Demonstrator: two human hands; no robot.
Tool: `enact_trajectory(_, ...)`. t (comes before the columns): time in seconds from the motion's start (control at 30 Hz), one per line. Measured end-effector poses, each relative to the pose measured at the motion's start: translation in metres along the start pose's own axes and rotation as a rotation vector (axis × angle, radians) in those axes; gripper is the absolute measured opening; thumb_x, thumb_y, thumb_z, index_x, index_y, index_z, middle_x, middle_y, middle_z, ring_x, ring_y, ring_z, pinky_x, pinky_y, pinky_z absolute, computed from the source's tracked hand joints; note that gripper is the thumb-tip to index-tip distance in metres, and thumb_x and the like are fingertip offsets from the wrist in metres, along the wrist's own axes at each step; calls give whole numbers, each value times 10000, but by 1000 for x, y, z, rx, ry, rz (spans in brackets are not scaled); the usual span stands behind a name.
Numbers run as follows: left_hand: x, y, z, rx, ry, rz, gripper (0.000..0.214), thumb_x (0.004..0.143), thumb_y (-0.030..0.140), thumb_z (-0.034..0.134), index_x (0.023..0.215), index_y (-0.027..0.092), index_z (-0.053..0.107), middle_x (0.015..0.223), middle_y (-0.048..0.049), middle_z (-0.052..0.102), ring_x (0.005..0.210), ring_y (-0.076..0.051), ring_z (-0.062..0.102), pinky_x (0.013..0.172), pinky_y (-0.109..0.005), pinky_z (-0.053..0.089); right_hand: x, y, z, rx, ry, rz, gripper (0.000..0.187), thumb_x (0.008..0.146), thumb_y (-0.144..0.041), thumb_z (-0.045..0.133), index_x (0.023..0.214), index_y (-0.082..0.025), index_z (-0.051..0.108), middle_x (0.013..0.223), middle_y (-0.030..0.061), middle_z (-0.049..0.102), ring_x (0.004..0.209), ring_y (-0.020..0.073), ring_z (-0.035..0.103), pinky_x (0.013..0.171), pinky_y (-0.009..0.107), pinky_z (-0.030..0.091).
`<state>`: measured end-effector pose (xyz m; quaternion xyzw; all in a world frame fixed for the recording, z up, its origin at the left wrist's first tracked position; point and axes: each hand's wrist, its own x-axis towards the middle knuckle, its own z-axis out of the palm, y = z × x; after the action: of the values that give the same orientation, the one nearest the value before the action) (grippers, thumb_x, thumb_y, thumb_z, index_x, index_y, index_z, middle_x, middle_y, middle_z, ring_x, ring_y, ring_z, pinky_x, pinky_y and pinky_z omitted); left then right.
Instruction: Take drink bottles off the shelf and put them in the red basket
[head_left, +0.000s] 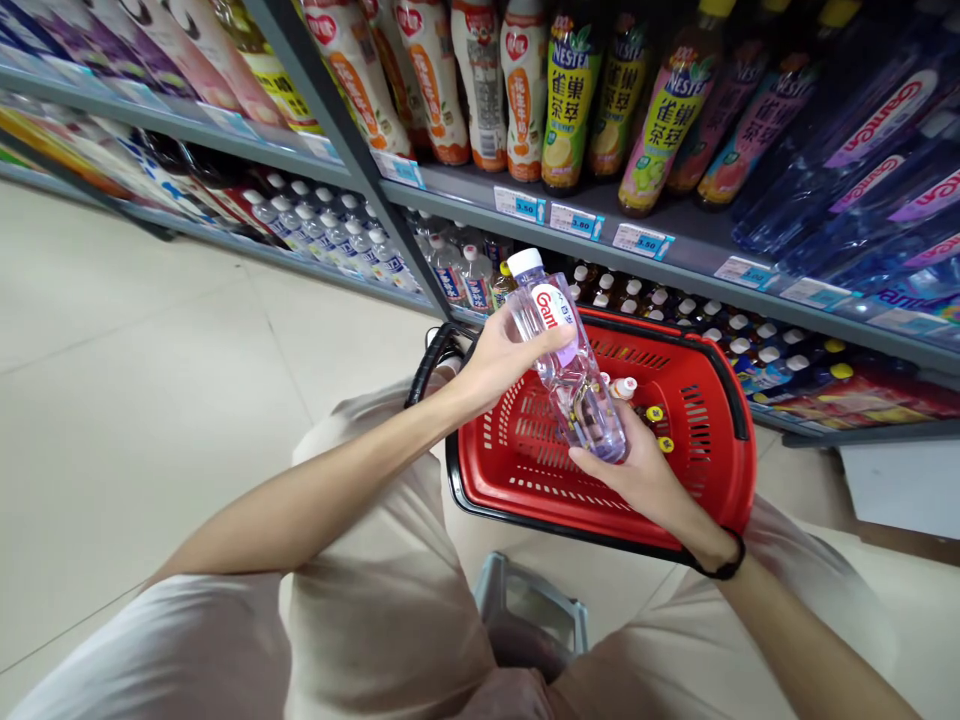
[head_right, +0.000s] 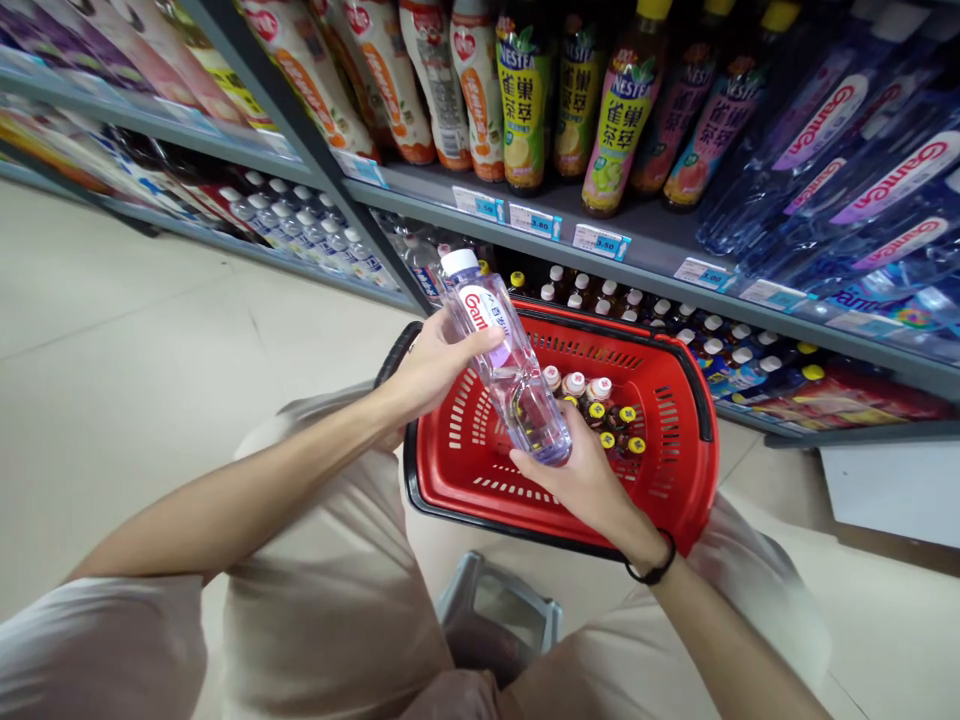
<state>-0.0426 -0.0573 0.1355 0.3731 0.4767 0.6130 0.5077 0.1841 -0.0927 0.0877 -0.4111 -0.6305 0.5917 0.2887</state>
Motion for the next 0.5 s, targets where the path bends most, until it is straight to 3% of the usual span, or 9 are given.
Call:
enact_trajectory(0.07, -1, 1, 1, 50, -31, 24, 708, 656, 531, 963, 1155, 131, 659, 1150, -116, 737, 1049, -259, 698, 1011, -436, 564, -1, -1, -1, 22, 3, 5, 605, 855, -407, 883, 1354, -235, 588, 1318, 85, 708, 1126, 248, 707, 1025, 403, 567)
enact_trajectory(0.17, 1, 5, 2, 31, -99, 33, 717, 713, 595, 912, 1212, 152, 650, 1191, -111, 731, 1052, -258, 704, 992, -432, 570, -2, -4, -4, 135, -3, 29, 528, 839, -397, 895, 1248, -229, 606, 1127, 54, 743, 868, 191, 728, 802, 337, 625)
enact_trajectory(0.3, 6, 9, -1, -13, -163, -7, 631, 755, 628, 863, 1124, 157, 664, 1086, -108, 738, 903, -233, 709, 856, -404, 591, -2, -14, -8, 346, -182, 69, 422, 859, -463, 860, 1087, -196, 625, 778, 11, 703, 583, 159, 657, 514, 266, 562)
enact_trajectory(0.37, 8, 8, -4, -8, -185, -24, 585, 773, 660, 827, 1009, 148, 671, 952, -99, 727, 761, -202, 678, 743, -374, 579, -2, -21, -10, 421, -256, 88, 422, 867, -509, 838, 1047, -180, 645, 739, 23, 691, 543, 165, 646, 444, 246, 511)
enact_trajectory(0.5, 5, 8, -6, 16, -174, -23, 558, 793, 681, 789, 895, 149, 658, 756, -61, 648, 599, -158, 586, 611, -332, 531, -3, -27, -9, 491, -270, 113, 409, 891, -505, 817, 1089, -179, 669, 821, 40, 714, 536, 145, 649, 447, 227, 500)
